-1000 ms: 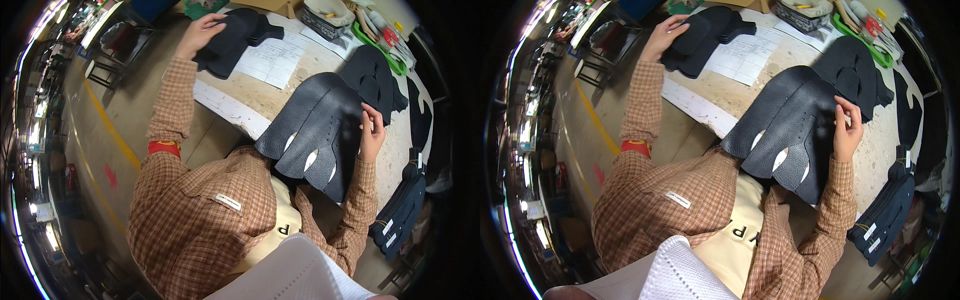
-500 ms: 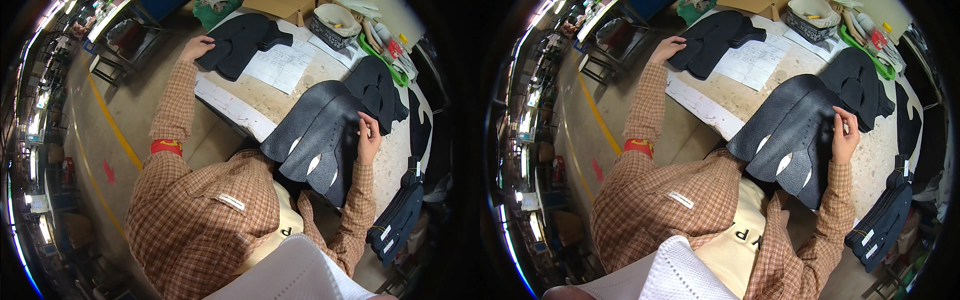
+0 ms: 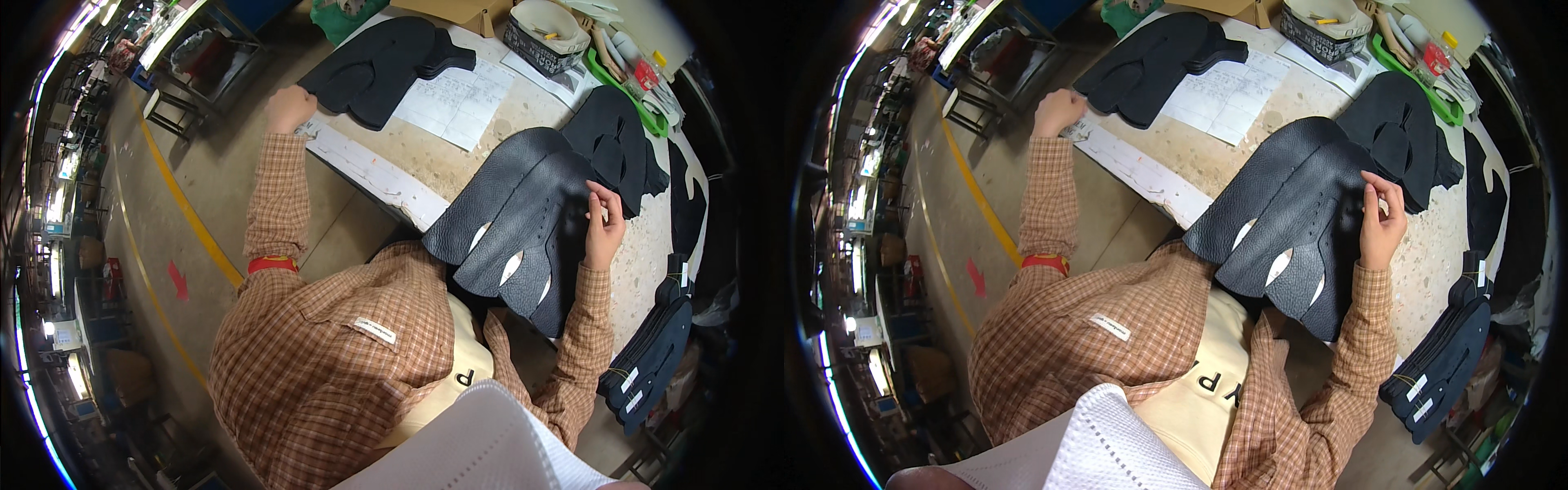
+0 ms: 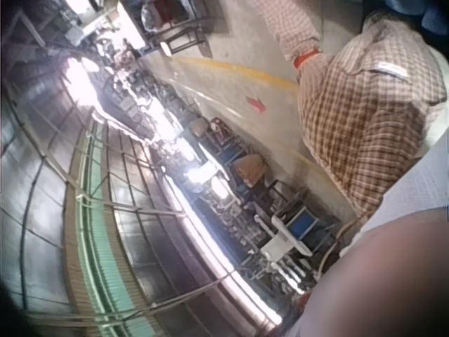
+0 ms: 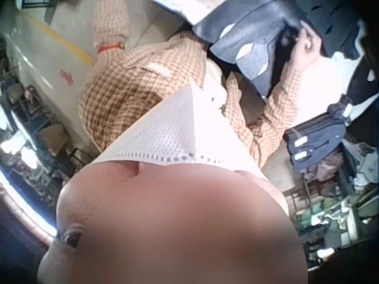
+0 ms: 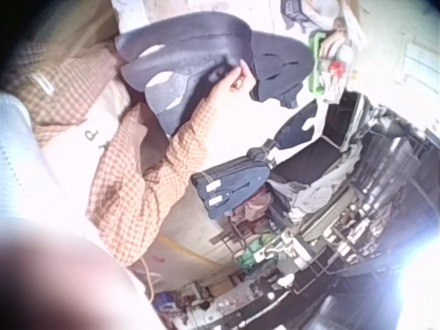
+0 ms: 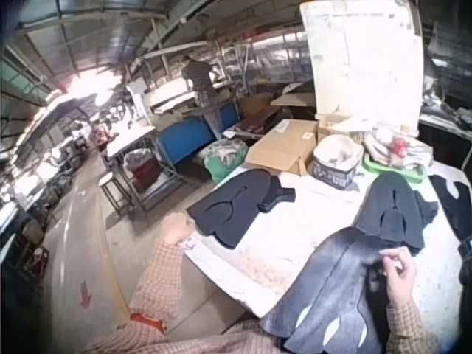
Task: The person picks up black leather shoe parts from a table, unfolds them, and inspects the edges and surfaces by hand. They place the parts back on the table and repeat the process with additional pieces.
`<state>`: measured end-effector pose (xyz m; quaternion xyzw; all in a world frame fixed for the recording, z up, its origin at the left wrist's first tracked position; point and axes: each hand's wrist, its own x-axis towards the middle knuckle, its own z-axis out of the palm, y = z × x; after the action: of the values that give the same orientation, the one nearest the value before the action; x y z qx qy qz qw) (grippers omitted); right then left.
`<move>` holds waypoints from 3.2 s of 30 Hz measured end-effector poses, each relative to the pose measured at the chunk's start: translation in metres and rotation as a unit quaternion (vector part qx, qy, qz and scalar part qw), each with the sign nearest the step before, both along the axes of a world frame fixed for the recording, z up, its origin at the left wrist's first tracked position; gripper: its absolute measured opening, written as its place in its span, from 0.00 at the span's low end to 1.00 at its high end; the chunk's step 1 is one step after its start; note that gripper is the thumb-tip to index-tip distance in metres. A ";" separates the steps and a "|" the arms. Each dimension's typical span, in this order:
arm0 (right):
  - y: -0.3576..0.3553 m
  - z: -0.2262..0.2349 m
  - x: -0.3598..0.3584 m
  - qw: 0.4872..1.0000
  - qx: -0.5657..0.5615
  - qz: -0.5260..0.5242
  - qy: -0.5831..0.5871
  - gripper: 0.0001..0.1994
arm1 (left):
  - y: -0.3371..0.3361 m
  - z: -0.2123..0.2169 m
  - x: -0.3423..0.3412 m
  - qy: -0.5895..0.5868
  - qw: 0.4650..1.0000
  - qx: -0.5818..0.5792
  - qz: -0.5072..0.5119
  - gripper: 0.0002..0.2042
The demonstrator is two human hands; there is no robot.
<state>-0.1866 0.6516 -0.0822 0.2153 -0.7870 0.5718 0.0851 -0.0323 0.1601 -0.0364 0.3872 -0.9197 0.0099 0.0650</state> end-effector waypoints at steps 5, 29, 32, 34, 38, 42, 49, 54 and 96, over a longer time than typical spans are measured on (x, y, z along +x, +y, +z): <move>-0.002 0.002 0.003 1.000 0.004 0.011 -0.004 0.07 | -0.008 -0.017 0.000 -0.044 0.971 0.232 -0.034 0.13; -0.005 0.011 0.010 0.999 0.039 -0.009 0.036 0.08 | 0.098 -0.039 -0.027 0.171 0.951 -0.024 -0.258 0.17; -0.007 0.012 0.011 0.999 0.032 -0.012 0.042 0.08 | 0.092 -0.037 -0.022 0.192 0.952 -0.024 -0.239 0.14; -0.006 0.014 0.010 0.999 0.024 -0.008 0.027 0.08 | 0.091 -0.032 -0.020 0.167 0.957 -0.029 -0.237 0.14; 0.003 0.016 0.003 0.999 -0.010 -0.008 0.034 0.08 | 0.110 -0.016 -0.033 0.194 0.935 0.027 -0.297 0.14; 0.019 0.012 -0.010 0.999 -0.013 -0.048 0.005 0.14 | 0.147 0.002 -0.067 0.219 0.890 0.100 -0.387 0.16; 0.052 -0.008 -0.020 0.987 -0.049 -0.152 0.002 0.19 | 0.217 -0.016 -0.157 0.172 0.826 0.134 -0.520 0.20; 0.071 -0.026 -0.010 0.987 -0.008 -0.156 -0.033 0.14 | 0.238 -0.040 -0.202 0.023 0.845 0.287 -0.451 0.22; 0.046 0.004 -0.023 0.908 -0.371 0.072 -0.182 0.15 | 0.321 -0.049 -0.161 0.058 0.492 0.825 -0.272 0.11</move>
<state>-0.2094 0.6973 -0.0786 0.1169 -0.5018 0.8566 -0.0271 -0.1935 0.4806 -0.0850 -0.0050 -0.5622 -0.7939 -0.2315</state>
